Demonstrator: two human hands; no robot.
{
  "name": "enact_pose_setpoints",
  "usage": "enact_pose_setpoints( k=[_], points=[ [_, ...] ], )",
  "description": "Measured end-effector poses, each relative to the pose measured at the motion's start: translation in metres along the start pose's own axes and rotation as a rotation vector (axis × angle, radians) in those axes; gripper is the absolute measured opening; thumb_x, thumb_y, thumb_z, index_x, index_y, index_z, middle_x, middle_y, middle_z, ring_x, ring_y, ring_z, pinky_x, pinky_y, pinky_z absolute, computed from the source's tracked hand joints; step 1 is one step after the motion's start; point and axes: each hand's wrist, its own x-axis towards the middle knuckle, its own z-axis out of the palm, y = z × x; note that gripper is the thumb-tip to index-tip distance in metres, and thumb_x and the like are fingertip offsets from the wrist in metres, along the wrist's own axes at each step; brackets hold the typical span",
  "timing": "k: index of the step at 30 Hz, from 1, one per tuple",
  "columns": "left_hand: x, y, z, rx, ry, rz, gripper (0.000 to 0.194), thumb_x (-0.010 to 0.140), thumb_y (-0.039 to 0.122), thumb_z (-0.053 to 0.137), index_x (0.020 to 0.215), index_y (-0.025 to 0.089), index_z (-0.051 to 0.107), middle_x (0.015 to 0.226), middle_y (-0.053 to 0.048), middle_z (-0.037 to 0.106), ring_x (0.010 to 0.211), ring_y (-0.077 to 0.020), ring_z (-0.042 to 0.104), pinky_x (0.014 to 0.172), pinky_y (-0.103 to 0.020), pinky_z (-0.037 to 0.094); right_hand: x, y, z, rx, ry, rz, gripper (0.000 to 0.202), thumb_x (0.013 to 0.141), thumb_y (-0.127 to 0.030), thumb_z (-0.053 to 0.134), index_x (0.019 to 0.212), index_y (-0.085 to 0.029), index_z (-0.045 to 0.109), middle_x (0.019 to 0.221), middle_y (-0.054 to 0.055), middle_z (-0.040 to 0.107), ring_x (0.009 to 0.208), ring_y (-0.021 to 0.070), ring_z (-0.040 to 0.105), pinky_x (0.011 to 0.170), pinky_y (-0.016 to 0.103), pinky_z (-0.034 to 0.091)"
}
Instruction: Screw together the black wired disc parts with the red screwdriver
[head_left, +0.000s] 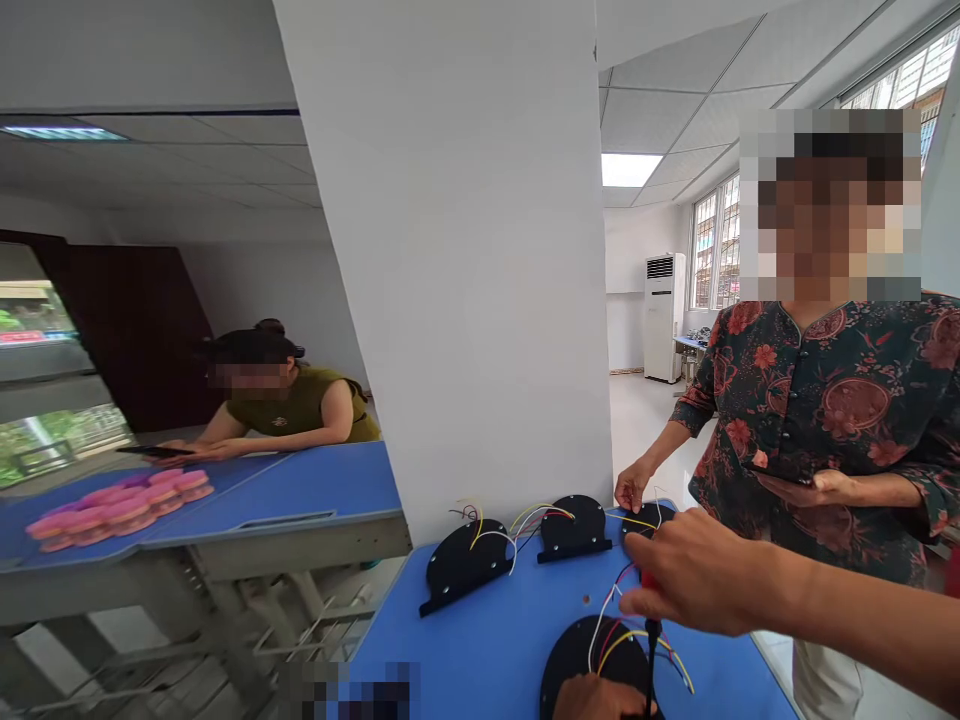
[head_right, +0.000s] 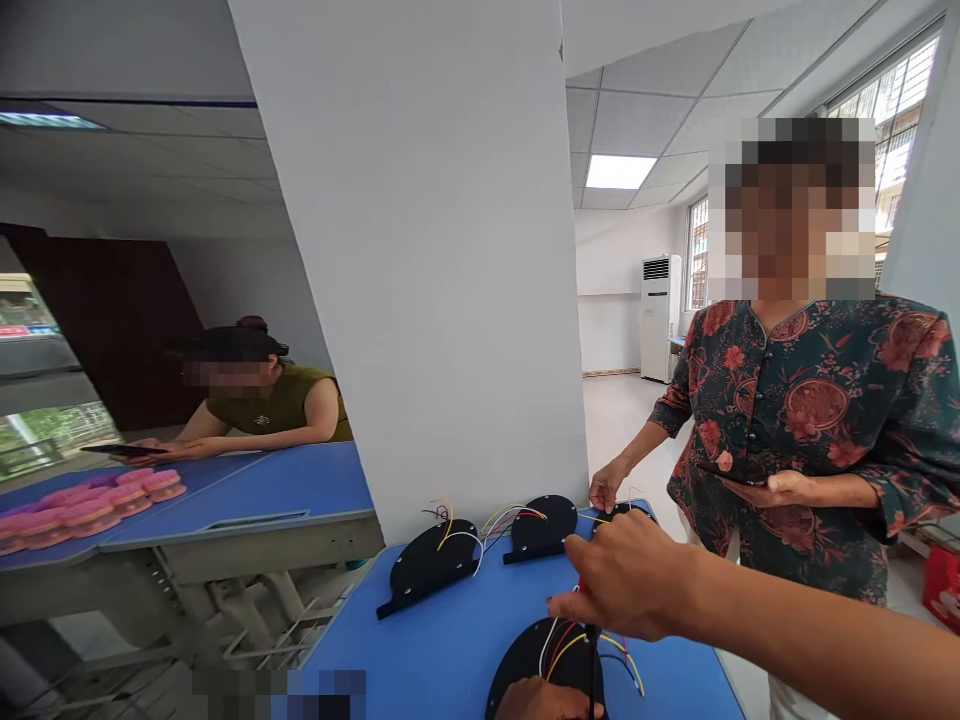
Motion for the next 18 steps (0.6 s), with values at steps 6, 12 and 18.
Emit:
enact_pose_setpoints(
  k=[6,12,18],
  points=[
    [-0.005,0.009,-0.012,-0.060,-0.016,-0.025,0.029,0.085,0.032,0.066,0.109,0.048,0.071,0.114,0.005,0.072,0.108,-0.0310,0.070,0.094,-0.038,0.051,-0.002,0.005,0.000,0.121,-0.029,-0.298,0.020,0.083,-0.016,0.072,0.101,-0.023,0.065,0.094,0.003,0.064,0.076,0.0188,0.062,0.068,0.027,0.044],
    [-0.001,0.004,-0.007,-0.081,0.010,0.013,0.028,0.085,0.030,0.069,0.107,0.047,0.072,0.112,0.007,0.074,0.110,-0.0283,0.069,0.097,-0.036,0.051,0.003,0.004,0.009,-0.037,0.073,-0.024,0.018,0.100,-0.030,0.053,0.100,-0.016,0.064,0.082,0.008,0.068,0.070,0.0261,0.066,0.059,0.032,0.043],
    [0.003,0.003,-0.004,-0.055,0.024,-0.017,0.019,0.087,0.036,0.065,0.102,0.041,0.076,0.109,0.004,0.075,0.108,-0.0290,0.070,0.092,-0.033,0.051,0.006,0.003,0.011,0.106,0.067,-0.214,0.025,0.082,-0.019,0.070,0.105,-0.014,0.062,0.098,0.009,0.069,0.078,0.0238,0.066,0.061,0.030,0.044]
  ],
)
